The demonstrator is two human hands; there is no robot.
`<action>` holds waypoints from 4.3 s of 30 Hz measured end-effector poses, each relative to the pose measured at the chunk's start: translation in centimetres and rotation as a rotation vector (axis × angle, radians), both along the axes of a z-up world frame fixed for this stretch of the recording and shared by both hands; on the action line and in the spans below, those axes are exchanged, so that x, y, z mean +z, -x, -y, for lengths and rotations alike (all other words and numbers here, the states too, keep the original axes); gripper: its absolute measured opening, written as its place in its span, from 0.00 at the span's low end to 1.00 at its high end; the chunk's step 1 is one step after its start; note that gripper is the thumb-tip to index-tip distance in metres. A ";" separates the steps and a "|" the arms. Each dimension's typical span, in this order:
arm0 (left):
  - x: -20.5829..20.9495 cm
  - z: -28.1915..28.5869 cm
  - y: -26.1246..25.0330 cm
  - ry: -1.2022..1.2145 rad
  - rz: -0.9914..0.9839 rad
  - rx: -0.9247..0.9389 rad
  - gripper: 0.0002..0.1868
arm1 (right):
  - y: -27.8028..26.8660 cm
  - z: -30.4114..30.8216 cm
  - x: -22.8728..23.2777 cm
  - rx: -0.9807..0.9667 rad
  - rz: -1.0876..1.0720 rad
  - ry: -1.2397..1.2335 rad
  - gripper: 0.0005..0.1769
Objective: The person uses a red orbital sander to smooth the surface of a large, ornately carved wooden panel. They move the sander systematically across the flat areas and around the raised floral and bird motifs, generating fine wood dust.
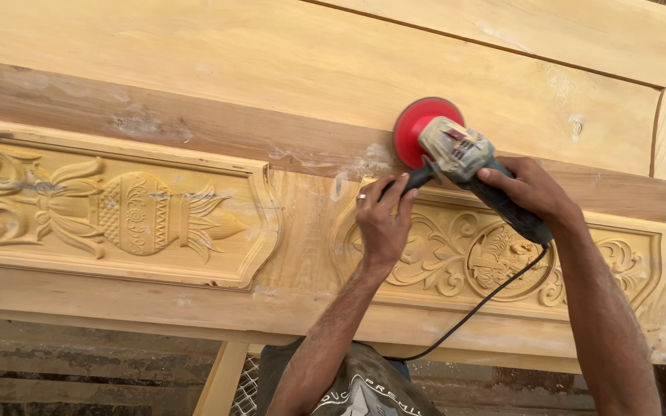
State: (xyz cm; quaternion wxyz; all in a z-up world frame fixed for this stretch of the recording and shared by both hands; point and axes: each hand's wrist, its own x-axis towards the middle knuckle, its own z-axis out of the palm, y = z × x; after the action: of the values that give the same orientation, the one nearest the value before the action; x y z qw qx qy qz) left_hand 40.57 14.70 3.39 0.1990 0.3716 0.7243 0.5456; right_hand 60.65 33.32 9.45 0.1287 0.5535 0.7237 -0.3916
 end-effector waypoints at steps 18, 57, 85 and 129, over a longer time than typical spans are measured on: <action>0.1 0.9 -0.1 0.107 0.031 0.296 0.17 | 6.8 -4.0 -1.2 0.340 0.015 0.118 0.43; 1.4 -6.1 -21.0 0.105 0.042 -0.024 0.16 | -20.9 -8.1 -0.7 0.099 -0.003 0.128 0.43; 2.1 -17.4 -44.1 0.049 0.075 -0.247 0.16 | -50.5 -12.9 -1.3 -0.250 -0.032 0.023 0.37; 7.5 15.6 -34.3 -0.091 0.044 -1.529 0.54 | -36.4 40.2 9.7 -1.619 -1.344 -0.700 0.31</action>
State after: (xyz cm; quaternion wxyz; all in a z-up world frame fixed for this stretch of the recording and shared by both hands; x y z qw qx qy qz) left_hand 74.86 -0.91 10.93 0.5201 0.7663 0.2383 0.2924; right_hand 97.02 -6.91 19.18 -0.7476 0.5437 0.1413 -0.3544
